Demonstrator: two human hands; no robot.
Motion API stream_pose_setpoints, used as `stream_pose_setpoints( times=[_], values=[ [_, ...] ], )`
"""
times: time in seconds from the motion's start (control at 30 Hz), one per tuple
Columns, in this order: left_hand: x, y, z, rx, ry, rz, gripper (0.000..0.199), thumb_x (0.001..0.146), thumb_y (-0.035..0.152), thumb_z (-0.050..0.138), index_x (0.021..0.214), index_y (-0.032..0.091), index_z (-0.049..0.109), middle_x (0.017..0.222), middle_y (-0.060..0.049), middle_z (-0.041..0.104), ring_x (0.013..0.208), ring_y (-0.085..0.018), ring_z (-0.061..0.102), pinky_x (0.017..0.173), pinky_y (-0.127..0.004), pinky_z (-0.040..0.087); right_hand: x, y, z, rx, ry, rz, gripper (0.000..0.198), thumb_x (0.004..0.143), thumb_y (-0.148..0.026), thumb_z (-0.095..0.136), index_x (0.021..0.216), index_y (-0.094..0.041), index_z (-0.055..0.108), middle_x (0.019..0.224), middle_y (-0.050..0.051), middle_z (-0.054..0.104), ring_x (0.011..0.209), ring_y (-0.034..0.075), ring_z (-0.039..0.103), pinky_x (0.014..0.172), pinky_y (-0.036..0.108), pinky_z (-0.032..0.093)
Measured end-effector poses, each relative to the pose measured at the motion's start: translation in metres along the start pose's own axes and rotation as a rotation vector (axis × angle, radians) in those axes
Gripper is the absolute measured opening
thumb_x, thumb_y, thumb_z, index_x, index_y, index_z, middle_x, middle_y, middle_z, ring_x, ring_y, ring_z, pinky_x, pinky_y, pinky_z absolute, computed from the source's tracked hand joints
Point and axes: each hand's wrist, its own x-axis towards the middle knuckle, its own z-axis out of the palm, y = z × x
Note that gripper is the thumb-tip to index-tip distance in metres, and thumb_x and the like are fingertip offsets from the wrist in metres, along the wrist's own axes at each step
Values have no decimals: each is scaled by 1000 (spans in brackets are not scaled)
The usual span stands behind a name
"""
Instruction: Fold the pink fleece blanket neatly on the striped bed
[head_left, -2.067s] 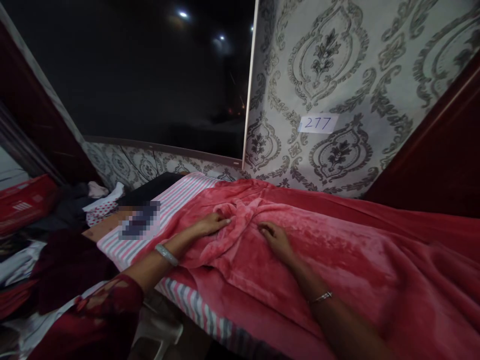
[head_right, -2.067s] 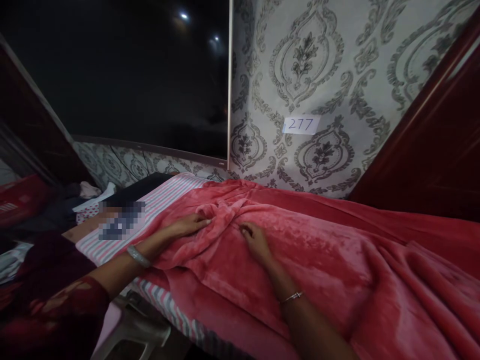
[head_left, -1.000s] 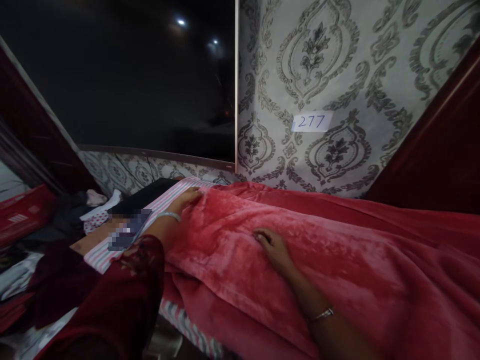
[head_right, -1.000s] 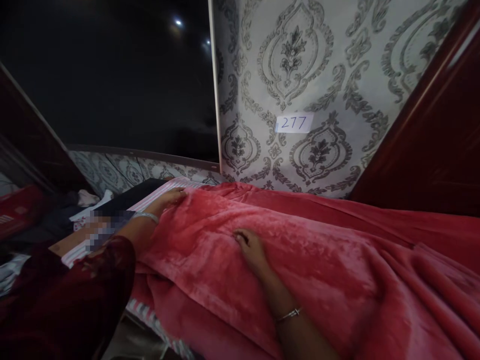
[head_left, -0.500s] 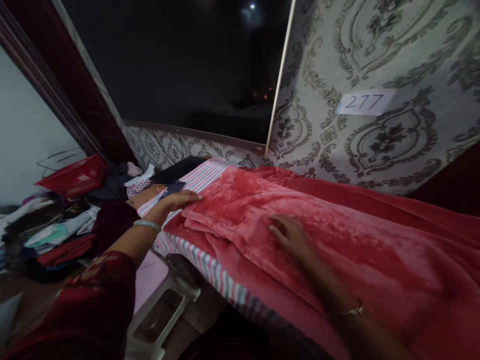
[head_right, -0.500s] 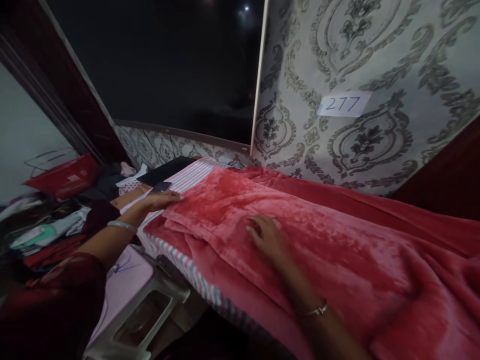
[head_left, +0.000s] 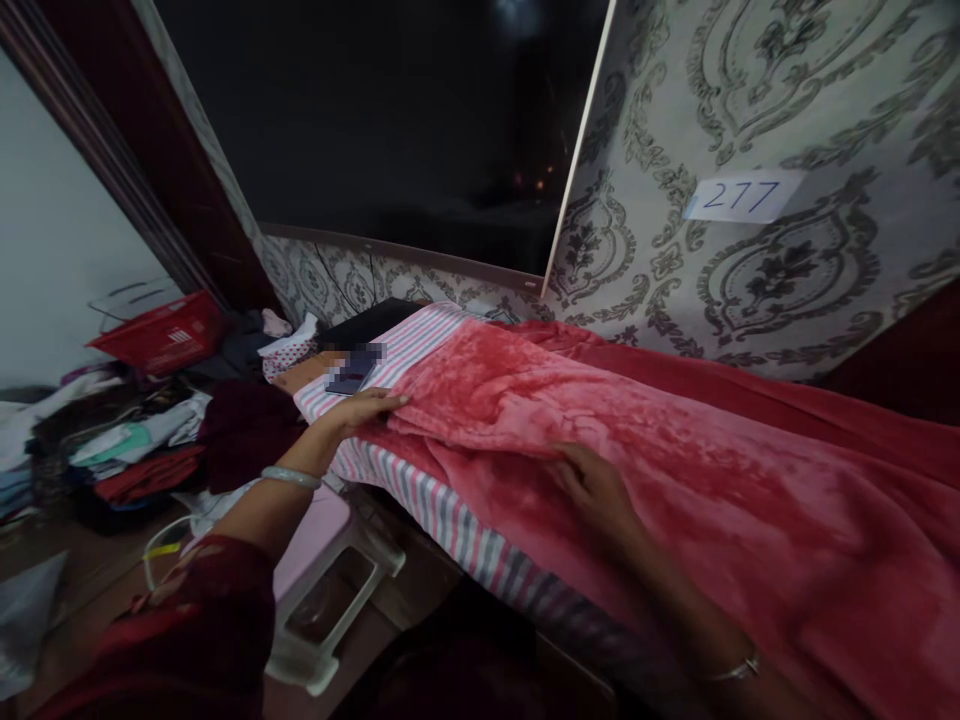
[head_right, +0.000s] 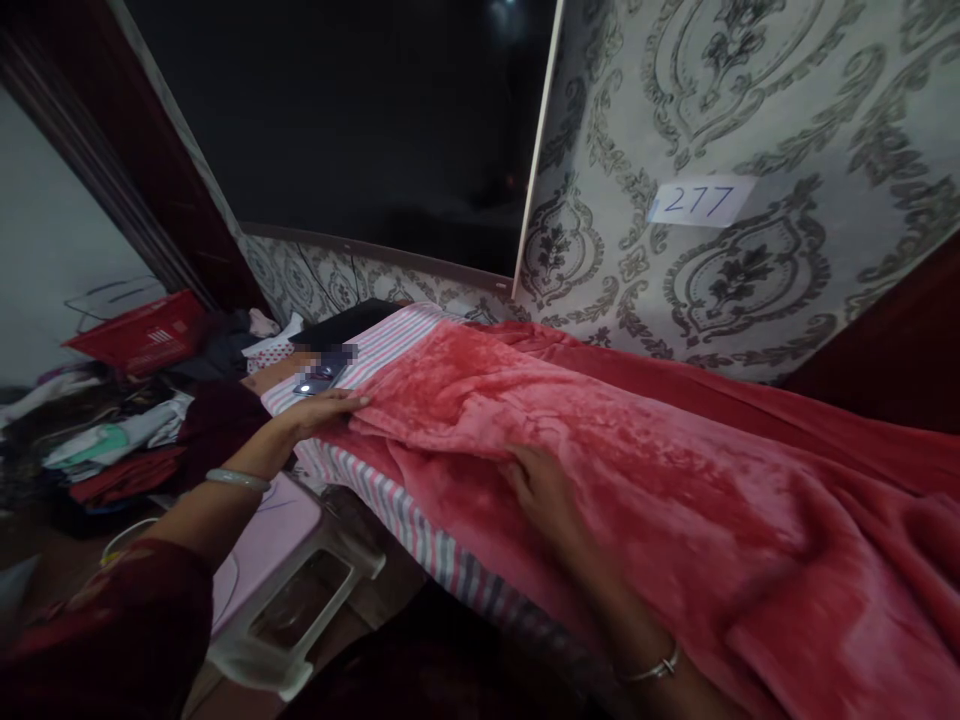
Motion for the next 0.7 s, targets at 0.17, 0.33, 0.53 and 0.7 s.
stream_pose_setpoints(
  times=[0.17,0.33,0.53,0.7],
  values=[
    [2,5,8,-179,-95,-55,37,59,39,90,71,14,66,65,-7,68,60,-17,63,61,-31,56,2,-12,-24,-20,109,-66,30,93,-31,45,106,-23,71,101,8,74,92,24,68,81,35,54],
    [1,11,13,-229,-45,119,42,55,44,90,73,15,66,69,-6,69,66,-19,65,67,-31,54,-10,-7,-19,-65,-71,-50,28,91,-31,47,102,-23,72,100,9,74,91,25,68,81,37,54],
    [-3,56,8,58,82,292,49,56,56,84,74,14,65,64,0,61,56,-12,52,52,-23,39,-2,-14,-32,-62,128,-120,27,95,-32,47,105,-23,71,99,8,74,91,24,69,80,35,54],
    [-4,59,2,342,155,281,46,60,58,80,68,17,61,57,3,52,55,-11,48,47,-21,30,-13,-18,-21,-134,9,-156,28,98,-28,44,109,-22,70,103,9,73,92,22,68,80,34,54]
  ],
)
